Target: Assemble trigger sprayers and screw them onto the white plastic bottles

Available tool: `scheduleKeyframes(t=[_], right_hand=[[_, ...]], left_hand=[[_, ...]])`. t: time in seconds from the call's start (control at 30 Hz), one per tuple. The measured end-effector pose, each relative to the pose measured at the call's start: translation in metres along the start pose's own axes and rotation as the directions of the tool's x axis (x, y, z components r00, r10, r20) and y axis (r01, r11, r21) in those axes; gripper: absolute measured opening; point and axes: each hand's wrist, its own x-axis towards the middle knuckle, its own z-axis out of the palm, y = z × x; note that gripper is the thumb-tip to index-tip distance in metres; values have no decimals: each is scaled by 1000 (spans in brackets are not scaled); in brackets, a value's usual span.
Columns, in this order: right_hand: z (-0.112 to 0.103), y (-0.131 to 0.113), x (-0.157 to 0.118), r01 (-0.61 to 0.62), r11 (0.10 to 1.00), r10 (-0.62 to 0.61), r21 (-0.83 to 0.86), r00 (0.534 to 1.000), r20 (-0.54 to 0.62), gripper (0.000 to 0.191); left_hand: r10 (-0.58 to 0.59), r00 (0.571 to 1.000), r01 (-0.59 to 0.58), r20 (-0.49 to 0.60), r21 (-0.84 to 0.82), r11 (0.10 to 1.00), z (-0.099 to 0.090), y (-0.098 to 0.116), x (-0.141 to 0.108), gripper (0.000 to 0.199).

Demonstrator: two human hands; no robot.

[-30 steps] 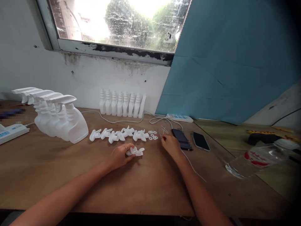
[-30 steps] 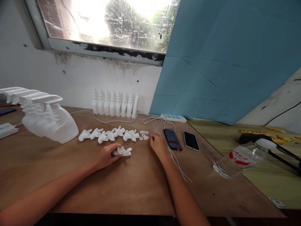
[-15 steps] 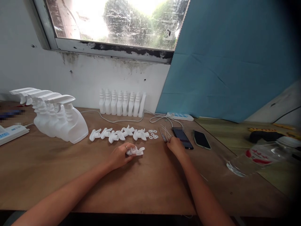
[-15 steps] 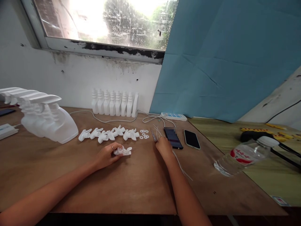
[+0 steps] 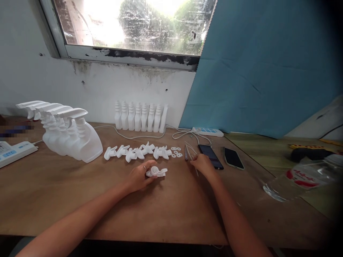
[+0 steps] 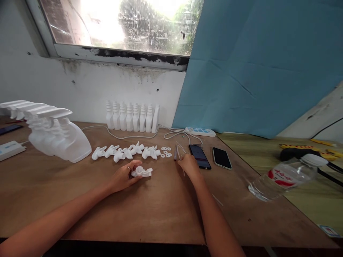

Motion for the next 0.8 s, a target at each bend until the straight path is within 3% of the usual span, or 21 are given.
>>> scheduleKeyframes(t=[0.1,0.2,0.27,0.37,0.5,0.57,0.7,0.8], right_hand=[[1,-2,3,-1,974,12,228,999,-47,25],[2,-12,-2,21,920,-14,391,1000,-21,37],[3,-23,-11,25,763,-56,646,998,28,40],[6,-43,-28,-29,387,-174,922,979,104,34],[14,-75,-50,-88,84,-367,993,923,113,10],[18,-92,-58,-144,-27,-460,989,880,116,6],[23,-120,-66,-281,-86,-582,956,793,181,5],[29,-133,-68,-297,-84,-598,951,779,190,34]], left_hand=[[-16,1000,16,7,-22,1000,-1,0,1,55],[-12,1000,12,8,-57,998,-2,2,1,52],[33,999,-32,13,-71,997,-3,4,2,40],[84,996,-82,14,-92,992,-4,5,4,26],[67,998,-65,9,-109,992,-4,5,4,26],[63,998,-62,5,-120,991,-4,5,4,27],[38,999,-37,9,-135,990,-3,6,4,28],[22,999,-18,24,-140,990,-4,6,4,30]])
